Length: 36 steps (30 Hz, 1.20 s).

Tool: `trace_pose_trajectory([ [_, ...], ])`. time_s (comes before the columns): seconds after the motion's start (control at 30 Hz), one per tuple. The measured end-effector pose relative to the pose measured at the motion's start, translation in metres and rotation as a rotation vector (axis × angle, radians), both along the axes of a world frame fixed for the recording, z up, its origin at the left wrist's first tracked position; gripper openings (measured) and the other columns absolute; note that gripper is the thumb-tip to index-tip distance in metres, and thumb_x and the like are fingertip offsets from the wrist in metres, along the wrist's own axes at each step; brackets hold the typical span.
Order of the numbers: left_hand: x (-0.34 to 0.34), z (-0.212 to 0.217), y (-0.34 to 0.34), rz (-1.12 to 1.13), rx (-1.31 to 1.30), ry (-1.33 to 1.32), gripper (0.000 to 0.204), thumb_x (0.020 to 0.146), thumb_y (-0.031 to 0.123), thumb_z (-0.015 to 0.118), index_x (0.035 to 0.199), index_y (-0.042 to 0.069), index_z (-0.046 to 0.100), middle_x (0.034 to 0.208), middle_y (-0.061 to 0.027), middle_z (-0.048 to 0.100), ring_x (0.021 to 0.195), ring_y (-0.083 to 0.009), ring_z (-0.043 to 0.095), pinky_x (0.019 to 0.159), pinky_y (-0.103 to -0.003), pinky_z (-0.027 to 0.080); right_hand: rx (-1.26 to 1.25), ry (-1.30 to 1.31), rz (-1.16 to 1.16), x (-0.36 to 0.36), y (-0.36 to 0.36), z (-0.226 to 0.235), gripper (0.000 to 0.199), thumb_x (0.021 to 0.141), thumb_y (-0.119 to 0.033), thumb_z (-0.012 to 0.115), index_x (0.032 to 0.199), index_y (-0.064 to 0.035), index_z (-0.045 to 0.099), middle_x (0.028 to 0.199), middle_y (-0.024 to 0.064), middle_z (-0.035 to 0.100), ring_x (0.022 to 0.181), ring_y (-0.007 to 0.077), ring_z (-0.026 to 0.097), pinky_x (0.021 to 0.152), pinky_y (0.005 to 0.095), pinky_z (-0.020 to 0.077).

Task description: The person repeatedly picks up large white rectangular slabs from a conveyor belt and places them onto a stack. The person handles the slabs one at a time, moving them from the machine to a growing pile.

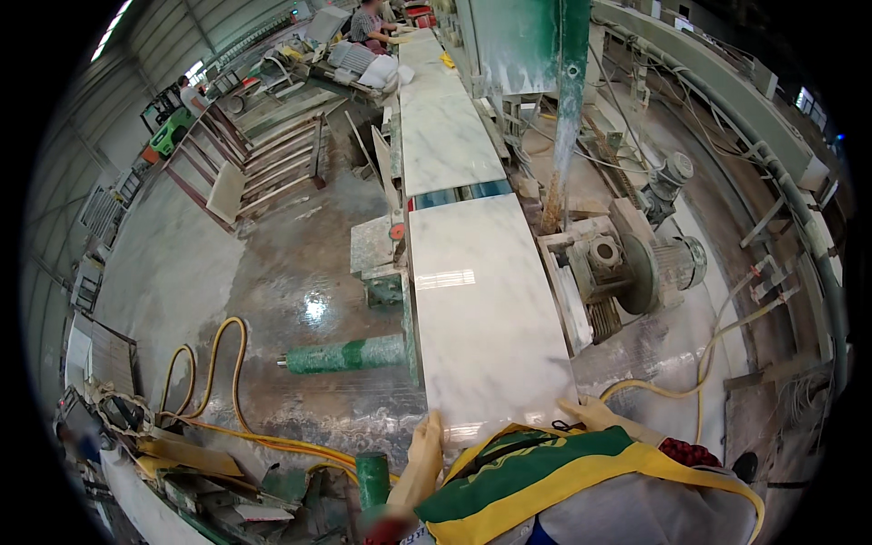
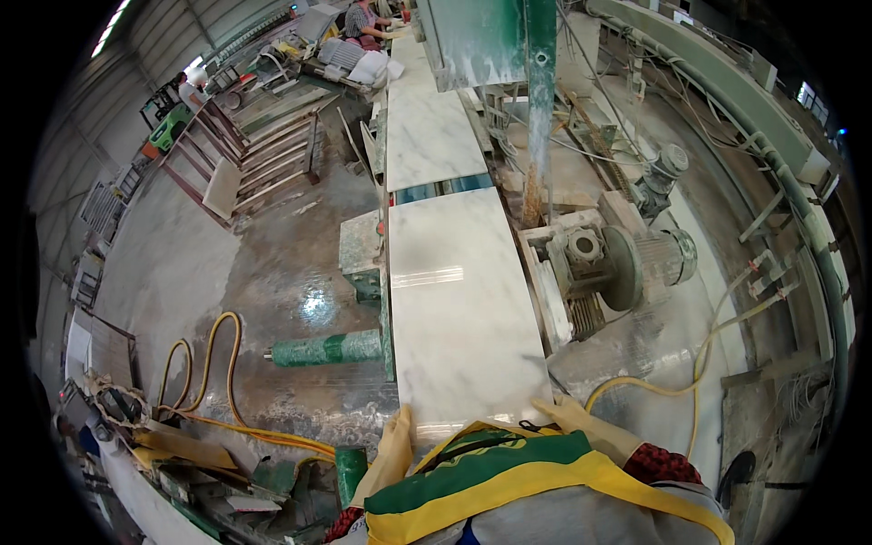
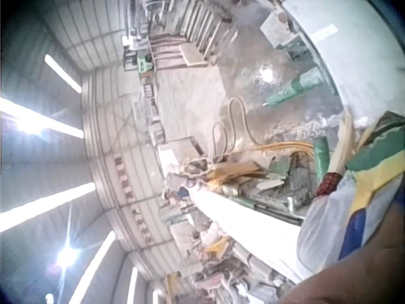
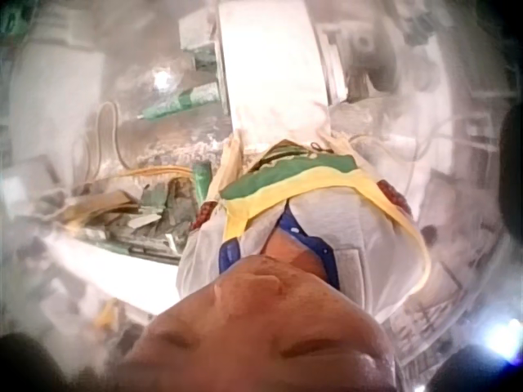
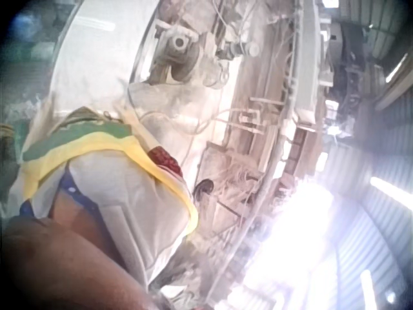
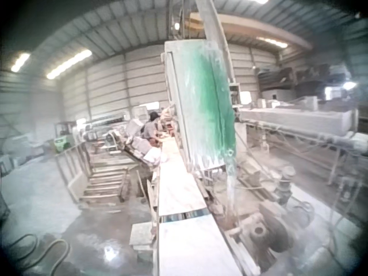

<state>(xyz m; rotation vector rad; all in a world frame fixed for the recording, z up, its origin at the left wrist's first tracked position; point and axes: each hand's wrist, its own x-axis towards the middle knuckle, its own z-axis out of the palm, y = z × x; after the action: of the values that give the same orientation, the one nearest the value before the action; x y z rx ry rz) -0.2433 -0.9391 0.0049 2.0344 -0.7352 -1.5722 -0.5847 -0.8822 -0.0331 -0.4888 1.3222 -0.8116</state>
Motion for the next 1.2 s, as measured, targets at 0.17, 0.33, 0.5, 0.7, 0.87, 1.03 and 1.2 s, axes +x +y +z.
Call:
trace_pose_trajectory([
  [0.17, 0.001, -0.033, -0.022, 0.075, 0.041, 0.043, 0.072, 0.091, 0.064, 0.058, 0.138, 0.009, 0.063, 0.120, -0.0122, 0.066, 0.098, -0.0192, 0.061, 0.086, -0.032, 0.049, 0.005, 0.276, 0.309, -0.027, -0.032, -0.013, 0.036, 0.098, -0.039, 0.068, 0.101, -0.0032, 0.068, 0.090, 0.0003, 0.063, 0.081, 0.0098, 0.055, 0.072, 0.0301, 0.0433],
  [0.33, 0.010, -0.052, -0.047, 0.015, 0.037, -0.019, 0.074, 0.089, 0.066, 0.059, 0.138, 0.011, 0.062, 0.118, -0.0118, 0.067, 0.102, -0.0206, 0.061, 0.089, -0.035, 0.050, -0.204, 0.269, 0.249, -0.021, -0.051, -0.020, 0.035, 0.099, -0.036, 0.066, 0.079, -0.0074, 0.064, 0.072, -0.0046, 0.050, 0.066, 0.0064, 0.043, 0.057, 0.0280, 0.0338],
  [0.5, 0.011, -0.083, -0.061, 0.109, -0.001, -0.016, 0.056, 0.091, 0.060, 0.062, 0.125, 0.015, 0.066, 0.098, -0.0042, 0.062, 0.088, -0.0155, 0.056, 0.077, -0.033, 0.047, -0.266, 0.341, 0.179, -0.015, -0.060, -0.022, 0.035, 0.099, -0.035, 0.066, 0.082, -0.0042, 0.064, 0.073, -0.0041, 0.052, 0.068, 0.0081, 0.045, 0.059, 0.0291, 0.0367],
  [0.7, 0.014, -0.099, -0.069, 0.020, -0.194, 0.170, 0.047, 0.093, 0.061, 0.060, 0.102, 0.016, 0.069, 0.073, 0.0015, 0.053, 0.071, -0.0117, 0.049, 0.065, -0.032, 0.044, -0.242, 0.423, 0.148, -0.012, -0.070, -0.015, 0.037, 0.098, -0.034, 0.066, 0.079, -0.0031, 0.063, 0.071, -0.0024, 0.053, 0.066, 0.0089, 0.045, 0.057, 0.0302, 0.0373],
  [0.87, 0.019, -0.099, -0.076, -0.109, -0.407, 0.427, 0.038, 0.101, 0.049, 0.054, 0.082, 0.017, 0.061, 0.064, 0.0060, 0.045, 0.061, -0.0083, 0.041, 0.054, -0.030, 0.036, -0.145, 0.421, 0.090, -0.002, -0.082, 0.020, 0.039, 0.096, -0.033, 0.070, 0.074, -0.0030, 0.061, 0.068, -0.0021, 0.052, 0.064, 0.0089, 0.045, 0.056, 0.0306, 0.0371],
  [1.03, 0.017, -0.114, -0.084, -0.150, -0.581, 0.322, 0.035, 0.103, 0.043, 0.053, 0.084, 0.014, 0.060, 0.070, 0.0065, 0.048, 0.060, -0.0063, 0.042, 0.053, -0.028, 0.036, -0.151, 0.387, 0.038, -0.002, -0.089, 0.008, 0.035, 0.096, -0.033, 0.071, 0.080, -0.0033, 0.063, 0.072, -0.0012, 0.056, 0.067, 0.0090, 0.049, 0.059, 0.0289, 0.0416],
  [1.2, 0.028, -0.144, -0.095, -0.143, -0.503, 0.348, 0.032, 0.103, 0.039, 0.054, 0.092, 0.010, 0.062, 0.076, 0.0044, 0.052, 0.066, -0.0067, 0.049, 0.059, -0.027, 0.043, -0.066, 0.254, -0.020, -0.002, -0.090, 0.007, 0.032, 0.097, -0.033, 0.069, 0.094, -0.0022, 0.065, 0.083, -0.0003, 0.061, 0.076, 0.0092, 0.054, 0.063, 0.0265, 0.0461],
])
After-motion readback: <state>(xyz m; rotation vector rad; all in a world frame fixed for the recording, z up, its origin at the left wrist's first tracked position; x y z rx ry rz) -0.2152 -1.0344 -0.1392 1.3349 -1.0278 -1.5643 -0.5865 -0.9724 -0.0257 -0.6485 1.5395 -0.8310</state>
